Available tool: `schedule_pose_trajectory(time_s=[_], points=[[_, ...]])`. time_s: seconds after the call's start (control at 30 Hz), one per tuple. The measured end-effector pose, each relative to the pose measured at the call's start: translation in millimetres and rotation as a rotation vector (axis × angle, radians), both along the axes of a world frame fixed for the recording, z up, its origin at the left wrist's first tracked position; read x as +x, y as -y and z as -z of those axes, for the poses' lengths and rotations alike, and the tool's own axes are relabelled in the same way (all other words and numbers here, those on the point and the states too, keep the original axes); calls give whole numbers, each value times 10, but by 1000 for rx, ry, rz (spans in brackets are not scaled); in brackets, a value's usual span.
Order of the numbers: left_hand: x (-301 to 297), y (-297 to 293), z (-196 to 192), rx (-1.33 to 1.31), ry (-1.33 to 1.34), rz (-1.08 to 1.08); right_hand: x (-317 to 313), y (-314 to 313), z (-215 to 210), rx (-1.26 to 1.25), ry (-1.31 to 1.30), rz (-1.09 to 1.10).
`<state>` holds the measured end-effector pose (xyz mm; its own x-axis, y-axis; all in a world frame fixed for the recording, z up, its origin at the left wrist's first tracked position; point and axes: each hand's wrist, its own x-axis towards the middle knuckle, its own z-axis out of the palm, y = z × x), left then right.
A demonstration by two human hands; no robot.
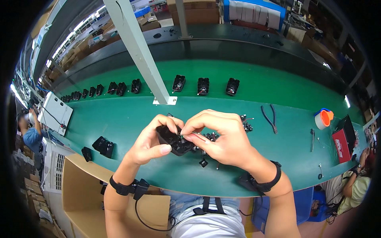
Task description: The person assembles small black electronic housings by inserting circuit boards and connecting wires. They pick up housings from a cardboard box, insert components by hand, and place the finished units in a row on a green workbench.
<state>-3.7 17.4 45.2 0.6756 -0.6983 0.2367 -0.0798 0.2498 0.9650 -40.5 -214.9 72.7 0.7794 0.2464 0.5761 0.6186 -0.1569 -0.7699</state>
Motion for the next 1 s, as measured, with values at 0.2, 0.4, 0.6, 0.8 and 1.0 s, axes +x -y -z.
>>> schedule_pose_trajectory(time_s=[0.2,0.4,0.6,0.8,1.0], points=[[-7,53,-13,-122,-258,46,-71,-54,-48,-5,168,-82],[-18,79,58,-188,-387,62,-97,-73,-16,-75,300,-12],[25,74,116,-208,-384,83,-106,-118,54,-87,359,76],[-19,151,45,-205,-362,-14,-52,-102,82,-84,266,118],[-33,169,91,-191,-286,-78,-116,-25,24,-212,170,71]])
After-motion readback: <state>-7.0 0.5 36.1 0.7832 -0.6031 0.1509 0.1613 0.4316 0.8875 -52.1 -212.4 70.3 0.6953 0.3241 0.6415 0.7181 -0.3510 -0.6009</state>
